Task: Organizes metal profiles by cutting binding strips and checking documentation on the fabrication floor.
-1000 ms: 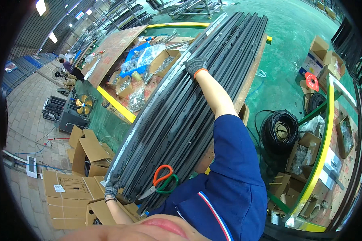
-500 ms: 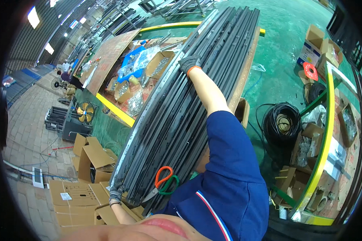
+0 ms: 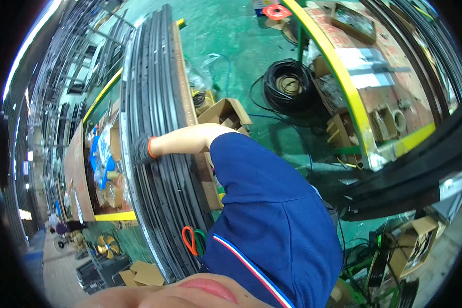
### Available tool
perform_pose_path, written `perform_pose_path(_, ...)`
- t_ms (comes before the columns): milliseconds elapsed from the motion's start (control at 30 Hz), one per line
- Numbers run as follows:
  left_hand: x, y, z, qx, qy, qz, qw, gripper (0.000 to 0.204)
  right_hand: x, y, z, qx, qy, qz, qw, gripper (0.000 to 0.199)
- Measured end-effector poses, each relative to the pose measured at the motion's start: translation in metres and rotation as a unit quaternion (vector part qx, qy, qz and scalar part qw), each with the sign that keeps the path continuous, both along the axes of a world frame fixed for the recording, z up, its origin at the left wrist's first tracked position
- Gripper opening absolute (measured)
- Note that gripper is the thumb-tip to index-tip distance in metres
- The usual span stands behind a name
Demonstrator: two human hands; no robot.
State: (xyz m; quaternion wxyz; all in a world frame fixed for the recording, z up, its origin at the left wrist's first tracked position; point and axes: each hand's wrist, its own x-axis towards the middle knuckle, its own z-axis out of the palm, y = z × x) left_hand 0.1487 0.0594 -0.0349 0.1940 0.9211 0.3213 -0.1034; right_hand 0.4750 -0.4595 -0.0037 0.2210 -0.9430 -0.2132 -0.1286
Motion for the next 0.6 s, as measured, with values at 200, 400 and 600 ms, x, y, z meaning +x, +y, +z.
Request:
perform_pose_path(200,0.020,0.000,-0.005,0.000,0.018,-0.043,0.999,0.030,-0.112,-0.005,-0.002,0.028,0.033,0.059,0.997,0.048)
perform_pose_path(400,0.030,0.019,0.000,-0.008,0.019,-0.101,0.995,0.034,-0.223,-0.002,-0.018,0.191,-0.017,-0.009,0.981,0.037)
perform_pose_path(600,0.036,0.049,-0.004,-0.012,0.037,-0.120,0.992,0.040,-0.366,0.000,-0.007,0.265,0.029,-0.130,0.955,0.040)
